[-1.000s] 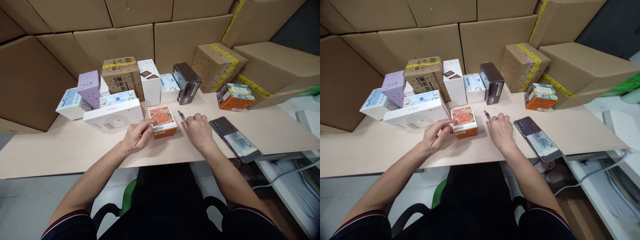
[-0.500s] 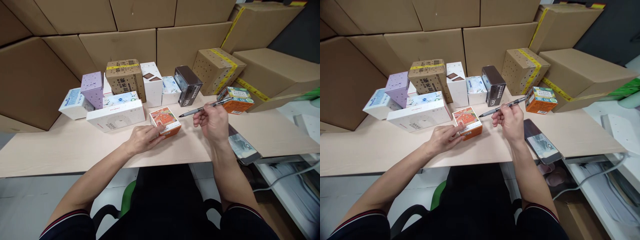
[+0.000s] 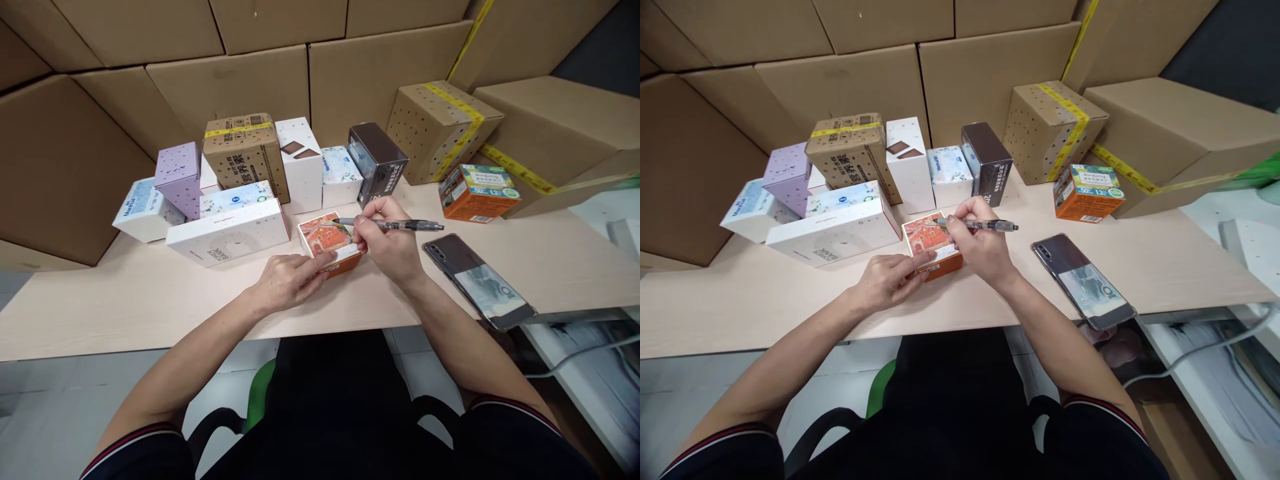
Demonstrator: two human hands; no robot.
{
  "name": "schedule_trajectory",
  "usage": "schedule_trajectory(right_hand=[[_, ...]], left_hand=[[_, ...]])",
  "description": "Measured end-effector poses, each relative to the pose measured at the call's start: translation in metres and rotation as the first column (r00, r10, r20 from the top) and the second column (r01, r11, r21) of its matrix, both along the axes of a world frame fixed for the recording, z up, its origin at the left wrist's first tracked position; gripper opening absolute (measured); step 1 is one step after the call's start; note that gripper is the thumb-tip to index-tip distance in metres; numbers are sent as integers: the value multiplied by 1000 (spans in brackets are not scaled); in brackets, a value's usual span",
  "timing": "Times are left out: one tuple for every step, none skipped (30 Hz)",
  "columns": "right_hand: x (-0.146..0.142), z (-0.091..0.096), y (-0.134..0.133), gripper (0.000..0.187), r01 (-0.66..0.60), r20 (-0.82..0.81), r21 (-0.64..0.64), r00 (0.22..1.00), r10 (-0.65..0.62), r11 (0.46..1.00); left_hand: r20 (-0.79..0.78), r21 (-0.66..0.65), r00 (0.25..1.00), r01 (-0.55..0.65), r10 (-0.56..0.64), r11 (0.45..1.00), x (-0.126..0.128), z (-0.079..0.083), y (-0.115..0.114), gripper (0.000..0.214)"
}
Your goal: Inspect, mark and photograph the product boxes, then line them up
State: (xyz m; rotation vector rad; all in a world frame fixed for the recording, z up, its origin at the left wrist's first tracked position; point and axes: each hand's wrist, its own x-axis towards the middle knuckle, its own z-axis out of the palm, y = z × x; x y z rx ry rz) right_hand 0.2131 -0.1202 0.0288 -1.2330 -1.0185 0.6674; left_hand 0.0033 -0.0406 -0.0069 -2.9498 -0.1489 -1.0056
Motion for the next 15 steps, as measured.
schedule_trajectory(right_hand=[[0, -1, -2, 17, -10, -16, -18, 1000, 10, 1000], [1, -1, -4, 15, -33, -39, -35, 999, 32, 999], [2, -1, -5, 16, -63, -60, -52, 996, 60, 997], [3, 0, -6, 18, -87, -71, -67, 994, 82, 994], [4, 1, -7, 18, -97, -69, -78, 993, 92, 992], [4, 1, -7, 18, -91, -58, -84, 995, 87, 992], [4, 1, -7, 17, -74, -41, -86, 997, 71, 994], [4, 0, -7, 16, -48, -17, -83, 999, 47, 995], [3, -1, -7, 14, -21, 10, -72, 1000, 22, 997], [2, -3, -7, 14, 1, 44, -54, 999, 1, 999], [1, -4, -8, 16, 16, 87, -31, 996, -14, 999], [1, -6, -8, 18, 27, 140, -6, 990, -26, 1000], [0, -7, -8, 18, 34, 199, 15, 979, -37, 999], [0, -8, -9, 18, 40, 254, 33, 966, -47, 999], [-1, -9, -9, 18, 45, 297, 45, 953, -56, 998]], left_hand=[[7, -1, 1000, 3, -3, 1000, 0, 0, 0, 33], [13, -3, 1000, 7, -7, 1000, 0, 0, 0, 33], [16, -6, 1000, 11, -11, 1000, 1, 0, 0, 33], [16, -9, 1000, 14, -14, 1000, 1, 0, 0, 34], [12, -12, 1000, 17, -17, 1000, 1, -1, 1, 35], [4, -15, 1000, 20, -20, 1000, 0, -2, 1, 36], [-5, -20, 1000, 21, -21, 1000, 0, -3, 2, 36], [-14, -25, 1000, 18, -19, 1000, 0, -4, 2, 37], [-22, -30, 1000, 14, -15, 999, 0, -5, 3, 37], [-26, -36, 1000, 12, -13, 999, 0, -6, 3, 37], [-27, -45, 1000, 11, -12, 999, 0, -7, 3, 38], [-24, -55, 1000, 13, -15, 998, 0, -8, 4, 38], [-20, -66, 1000, 18, -19, 998, 0, -9, 4, 38], [-16, -76, 1000, 23, -24, 997, 0, -10, 4, 38], [-13, -84, 1000, 27, -29, 996, 0, -10, 4, 38]])
